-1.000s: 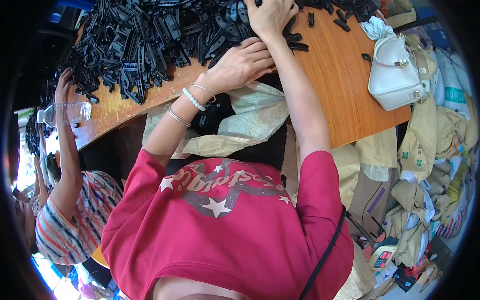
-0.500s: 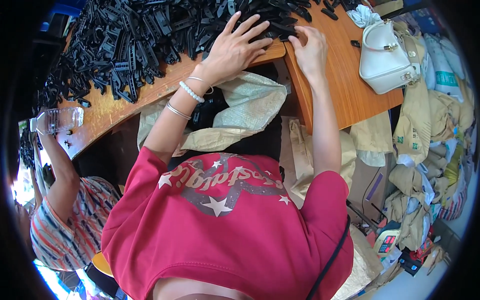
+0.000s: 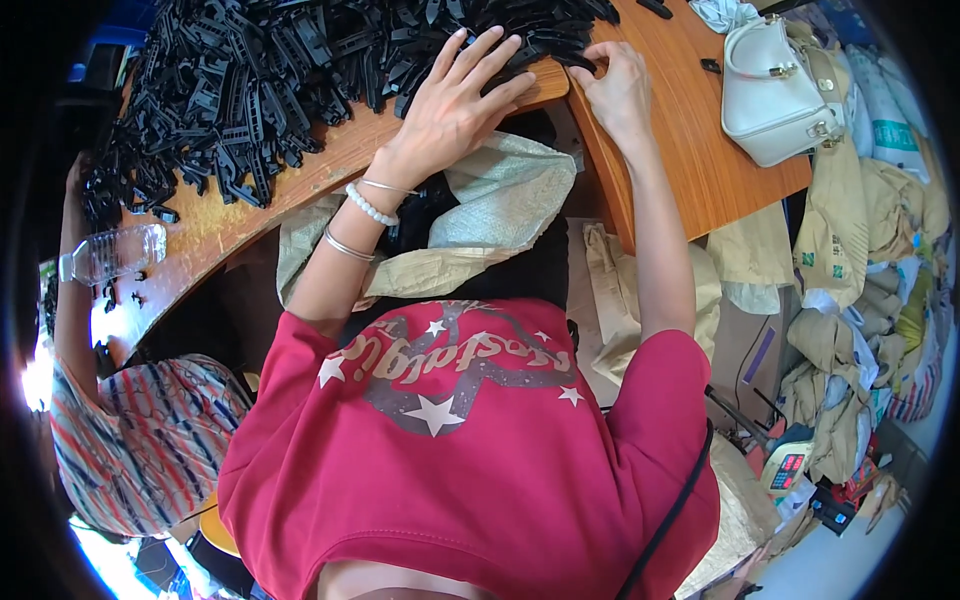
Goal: Assembling small black plastic components by snapping them together at a workbench.
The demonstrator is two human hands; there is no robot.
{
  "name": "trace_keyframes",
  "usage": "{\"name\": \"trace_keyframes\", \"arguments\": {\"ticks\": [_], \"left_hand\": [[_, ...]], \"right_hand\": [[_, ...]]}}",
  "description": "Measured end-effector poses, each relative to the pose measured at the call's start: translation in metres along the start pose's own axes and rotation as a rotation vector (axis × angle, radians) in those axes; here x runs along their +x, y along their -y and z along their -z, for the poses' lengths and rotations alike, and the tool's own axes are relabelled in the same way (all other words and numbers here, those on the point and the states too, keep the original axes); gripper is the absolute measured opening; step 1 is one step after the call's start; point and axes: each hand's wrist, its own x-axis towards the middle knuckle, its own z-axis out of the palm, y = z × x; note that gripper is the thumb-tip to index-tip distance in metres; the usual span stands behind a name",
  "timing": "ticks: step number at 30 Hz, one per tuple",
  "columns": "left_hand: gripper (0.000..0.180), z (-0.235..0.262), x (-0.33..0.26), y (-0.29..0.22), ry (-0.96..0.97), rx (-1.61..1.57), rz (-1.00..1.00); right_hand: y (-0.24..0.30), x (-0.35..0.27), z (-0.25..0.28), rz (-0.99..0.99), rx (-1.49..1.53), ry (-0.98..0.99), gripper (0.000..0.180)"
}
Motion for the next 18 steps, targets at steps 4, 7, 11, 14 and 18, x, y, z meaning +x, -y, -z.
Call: {"name": "trace_keyframes", "arguments": {"ticks": [4,7,11,14,18], "left_hand": [[0.041,0.025,-0.007,-0.006,-0.360,-0.187,0.080],[0.046,0.049,-0.009,0.004,-0.519,-0.241,0.120],[0.041,0.090,-0.028,0.031,-0.467,-0.079,0.357],[0.024,0.108,-0.039,0.077,-0.439,0.223,0.367],[0.024,0.119,-0.012,0.075,-0.180,0.228,0.556]], "right_hand": [[0.015,-0.009,0.018,0.021,-0.158,0.046,0.020],[0.024,-0.029,0.025,-0.122,-0.077,-0.010,0.017],[0.057,-0.043,0.023,-0.104,0.211,-0.103,0.019],[0.097,-0.051,0.014,-0.162,0.585,0.045,0.017],[0.136,-0.058,-0.019,0.118,0.694,0.127,0.015]]}}
